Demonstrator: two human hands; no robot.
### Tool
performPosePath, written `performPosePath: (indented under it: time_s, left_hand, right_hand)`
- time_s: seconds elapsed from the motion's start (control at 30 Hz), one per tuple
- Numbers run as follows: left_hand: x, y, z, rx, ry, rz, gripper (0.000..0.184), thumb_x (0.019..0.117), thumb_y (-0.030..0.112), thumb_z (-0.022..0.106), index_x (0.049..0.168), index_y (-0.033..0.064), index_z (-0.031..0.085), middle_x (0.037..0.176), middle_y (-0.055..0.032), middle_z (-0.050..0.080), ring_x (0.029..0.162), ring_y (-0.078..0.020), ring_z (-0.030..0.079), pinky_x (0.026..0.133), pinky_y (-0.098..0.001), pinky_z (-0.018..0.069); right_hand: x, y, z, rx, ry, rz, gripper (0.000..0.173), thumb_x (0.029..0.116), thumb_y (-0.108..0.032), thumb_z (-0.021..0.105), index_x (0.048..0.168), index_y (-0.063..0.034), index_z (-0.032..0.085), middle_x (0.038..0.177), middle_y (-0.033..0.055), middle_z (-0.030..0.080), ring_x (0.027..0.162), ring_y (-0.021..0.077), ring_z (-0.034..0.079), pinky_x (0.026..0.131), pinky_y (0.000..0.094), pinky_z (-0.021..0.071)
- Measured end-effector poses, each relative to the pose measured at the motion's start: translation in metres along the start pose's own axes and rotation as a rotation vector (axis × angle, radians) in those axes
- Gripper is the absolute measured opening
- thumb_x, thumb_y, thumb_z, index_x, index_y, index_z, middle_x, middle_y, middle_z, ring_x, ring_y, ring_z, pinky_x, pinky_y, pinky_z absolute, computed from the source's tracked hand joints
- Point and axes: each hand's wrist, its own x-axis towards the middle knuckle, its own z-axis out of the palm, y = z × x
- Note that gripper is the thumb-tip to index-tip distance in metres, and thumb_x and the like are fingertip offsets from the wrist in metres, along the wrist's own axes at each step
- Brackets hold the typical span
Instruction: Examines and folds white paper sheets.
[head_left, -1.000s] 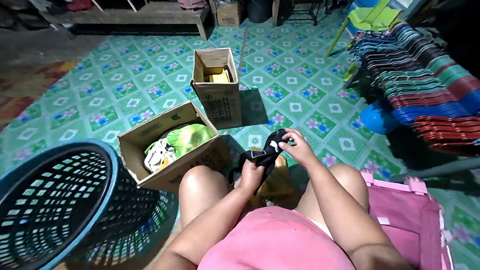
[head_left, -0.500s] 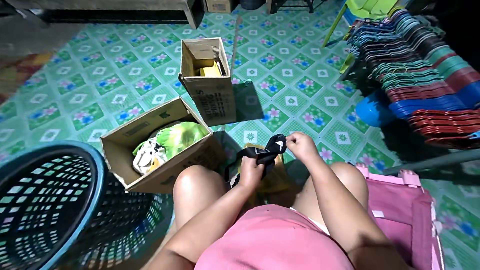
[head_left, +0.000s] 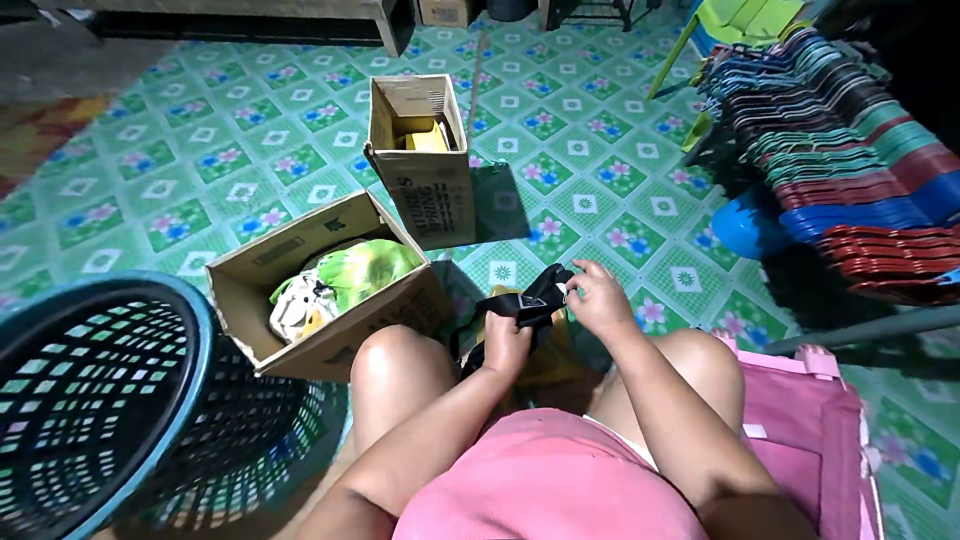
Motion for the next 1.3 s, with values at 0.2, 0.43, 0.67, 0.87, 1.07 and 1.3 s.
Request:
performPosePath:
  time_s: [0.2, 0.43, 0.67, 0.87, 1.07, 1.3]
  left_hand:
    - [-0.004, -0.003, 0.003, 0.011, 0.023, 0.084, 0.024, 0.0891, 0.013, 0.067, 0.111, 0.0058, 0.076, 0.121, -0.018, 0.069, 0.125, -0.0334, 0.059, 0.113, -0.0482, 0.0415]
    - [0.009, -0.002, -0.001, 0.324, -0.183, 0.127, 0.029, 0.0952, 0.015, 0.062, 0.123, 0.0092, 0.071, 0.13, -0.0184, 0.065, 0.127, -0.0329, 0.059, 0.11, -0.0451, 0.0463]
    - [0.01, -0.015, 0.004, 0.369, -0.346, -0.037, 0.033, 0.0981, 0.016, 0.058, 0.13, 0.0083, 0.066, 0.138, -0.0185, 0.06, 0.135, -0.0351, 0.052, 0.114, -0.0493, 0.0421]
    - [0.004, -0.017, 0.016, 0.416, -0.448, -0.012, 0.034, 0.0964, 0.017, 0.059, 0.129, 0.0113, 0.067, 0.138, -0.0203, 0.059, 0.134, -0.0379, 0.052, 0.112, -0.052, 0.0435]
    - [0.0, -0.017, 0.024, 0.433, -0.485, 0.017, 0.035, 0.098, 0.015, 0.057, 0.132, 0.0111, 0.065, 0.142, -0.0187, 0.057, 0.138, -0.0354, 0.049, 0.114, -0.0495, 0.0417]
    - [0.02, -0.029, 0.015, 0.27, -0.899, 0.011, 0.05, 0.0955, 0.029, 0.07, 0.139, 0.0055, 0.06, 0.139, -0.0202, 0.06, 0.133, -0.0368, 0.054, 0.113, -0.0577, 0.0402]
  right_hand:
    - [0.005, -0.008, 0.006, -0.192, -0.145, 0.183, 0.029, 0.0967, -0.033, 0.065, 0.106, -0.0093, 0.079, 0.153, 0.0066, 0.053, 0.138, 0.0322, 0.05, 0.111, 0.0631, 0.0359]
    - [0.002, -0.004, 0.019, -0.108, 0.075, -0.064, 0.017, 0.0911, -0.01, 0.064, 0.084, -0.0014, 0.077, 0.129, 0.0094, 0.07, 0.125, 0.0307, 0.061, 0.11, 0.0597, 0.0399]
    - [-0.003, 0.009, -0.028, 0.746, 0.137, 0.267, 0.015, 0.0919, 0.0, 0.054, 0.085, 0.0021, 0.067, 0.114, 0.0088, 0.071, 0.106, 0.0162, 0.066, 0.09, 0.0378, 0.0547]
    - [0.002, 0.029, -0.037, 1.152, 0.138, 0.495, 0.014, 0.0978, -0.002, 0.053, 0.1, 0.0021, 0.066, 0.097, 0.0112, 0.07, 0.086, 0.0185, 0.068, 0.08, 0.0365, 0.0583]
    - [0.0, 0.03, -0.04, 0.733, 0.075, 0.238, 0.01, 0.0947, -0.003, 0.064, 0.087, -0.0004, 0.07, 0.12, 0.0097, 0.069, 0.11, 0.017, 0.064, 0.094, 0.0381, 0.0546]
    - [0.0, 0.028, -0.037, 0.692, 0.081, 0.239, 0.009, 0.0964, -0.004, 0.066, 0.092, 0.0002, 0.072, 0.119, 0.0101, 0.069, 0.106, 0.0162, 0.065, 0.093, 0.037, 0.0544]
